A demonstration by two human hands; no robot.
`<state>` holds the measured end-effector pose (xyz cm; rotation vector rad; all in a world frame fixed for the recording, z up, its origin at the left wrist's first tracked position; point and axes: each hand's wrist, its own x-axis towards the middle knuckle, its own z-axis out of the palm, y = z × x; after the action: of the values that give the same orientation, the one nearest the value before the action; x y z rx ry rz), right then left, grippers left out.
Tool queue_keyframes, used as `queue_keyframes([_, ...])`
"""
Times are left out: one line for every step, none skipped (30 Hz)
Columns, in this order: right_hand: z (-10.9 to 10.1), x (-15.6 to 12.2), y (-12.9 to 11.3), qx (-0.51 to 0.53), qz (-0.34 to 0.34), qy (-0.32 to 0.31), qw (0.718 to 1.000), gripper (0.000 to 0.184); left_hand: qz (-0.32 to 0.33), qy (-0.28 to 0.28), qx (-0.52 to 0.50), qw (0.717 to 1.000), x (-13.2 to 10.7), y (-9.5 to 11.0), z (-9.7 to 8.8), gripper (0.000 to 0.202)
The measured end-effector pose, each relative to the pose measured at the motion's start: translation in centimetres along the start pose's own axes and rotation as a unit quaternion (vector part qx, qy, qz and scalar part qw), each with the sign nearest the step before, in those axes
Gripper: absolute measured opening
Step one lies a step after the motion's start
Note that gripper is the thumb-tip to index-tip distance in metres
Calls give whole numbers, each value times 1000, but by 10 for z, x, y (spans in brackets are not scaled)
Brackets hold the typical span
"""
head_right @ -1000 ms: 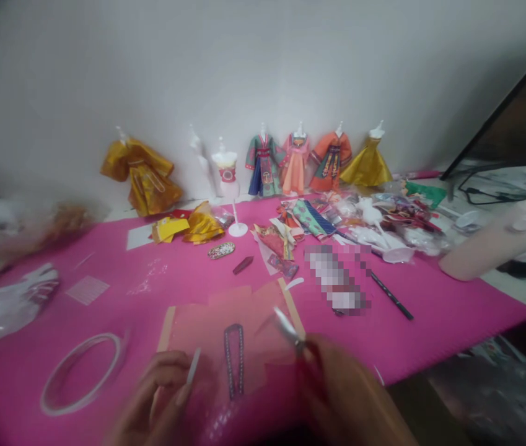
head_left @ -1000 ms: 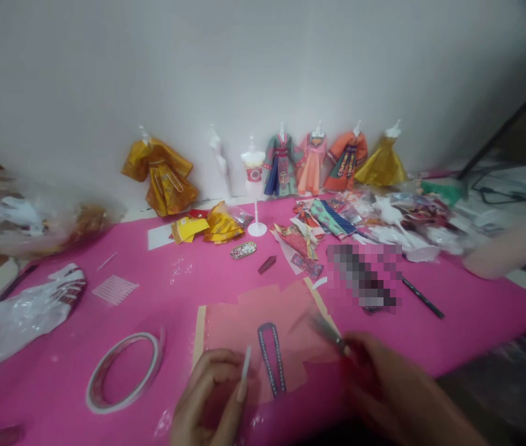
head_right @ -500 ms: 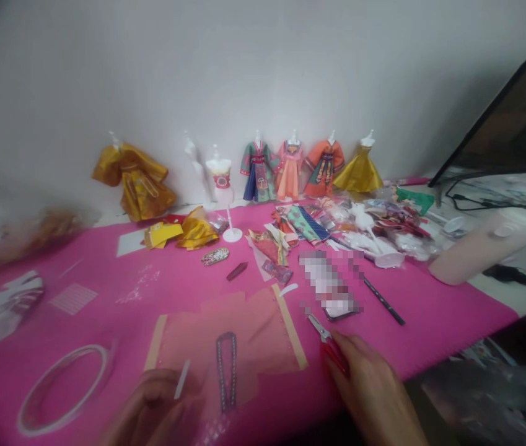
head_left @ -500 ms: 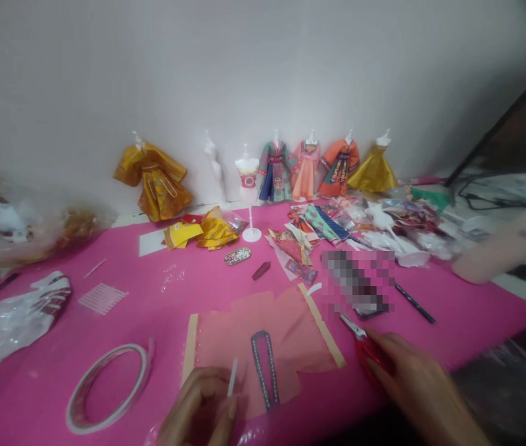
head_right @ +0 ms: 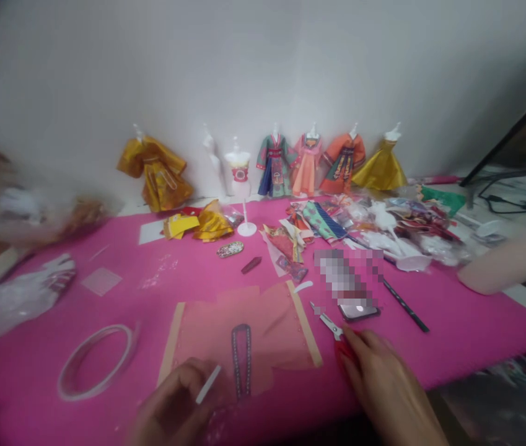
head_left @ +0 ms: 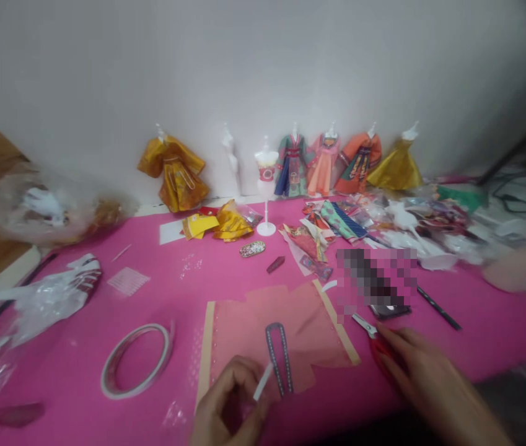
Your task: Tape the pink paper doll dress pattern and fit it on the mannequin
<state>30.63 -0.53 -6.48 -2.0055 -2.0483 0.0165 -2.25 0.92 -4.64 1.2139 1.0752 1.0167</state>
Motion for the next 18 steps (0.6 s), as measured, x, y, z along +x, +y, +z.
queue_keyframes([1, 1, 1, -2, -6, 0, 1000, 42, -14, -10, 3, 1000, 0, 1, 1, 26])
queue_keyframes([2, 2, 3, -6, -8, 5, 1000, 42, -26, -20, 10, 999, -1, 1, 1, 26])
queue_keyframes([4, 2, 4, -10, -7, 16, 1000, 44, -33, -34, 17, 999, -1, 2, 1, 25])
queue_keyframes([6, 2, 4, -14, -5, 26, 1000, 46, -35, -46, 23, 998, -2, 3, 1, 23])
queue_keyframes([8, 2, 5, -15, -4, 31, 999, 47, -31, -52, 25, 998, -3, 3, 1, 22])
queue_keyframes([9, 2, 5, -14, -5, 30, 999, 49, -26, -57, 28, 998, -4, 4, 1, 21])
queue_keyframes([10, 1, 6, -8, -7, 25, 1000, 49, -22, -64, 35, 997, -4, 5, 1, 19])
queue_keyframes([9, 0, 6, 1, -7, 14, 1000, 49, -22, -66, 44, 997, -5, 6, 1, 18])
queue_keyframes([8, -1, 6, 14, -5, 4, 1000, 49, -28, -65, 53, 996, -6, 7, 0, 18])
queue_keyframes([6, -2, 6, 26, 2, 2, 1000, 48, -38, -61, 61, 996, -7, 9, 0, 17])
queue_keyframes([4, -3, 6, 40, 13, 7, 999, 46, -45, -57, 66, 995, -8, 10, -1, 16])
queue_keyframes([1, -5, 5, 55, 25, 15, 998, 44, -49, -51, 65, 995, -8, 11, -1, 16])
queue_keyframes([-2, -6, 2, 69, 36, 28, 997, 41, -50, -44, 61, 996, -9, 12, -1, 17])
queue_keyframes([-6, -6, -3, 88, 41, 40, 994, 37, -51, -43, 56, 996, -9, 13, -2, 18])
queue_keyframes([-10, -6, -10, 114, 33, 42, 992, 31, -50, -47, 54, 996, -9, 14, -1, 19])
queue_keyframes([-14, -5, -21, 150, 15, 40, 988, 24, -49, -51, 49, 996, -9, 15, -1, 20])
queue_keyframes([-19, -3, -34, 196, -14, 25, 980, 16, -49, -55, 42, 996, -9, 16, 1, 20])
queue_keyframes([-24, 0, -50, 250, -56, -9, 967, 10, -54, -61, 35, 996, -8, 17, 2, 21])
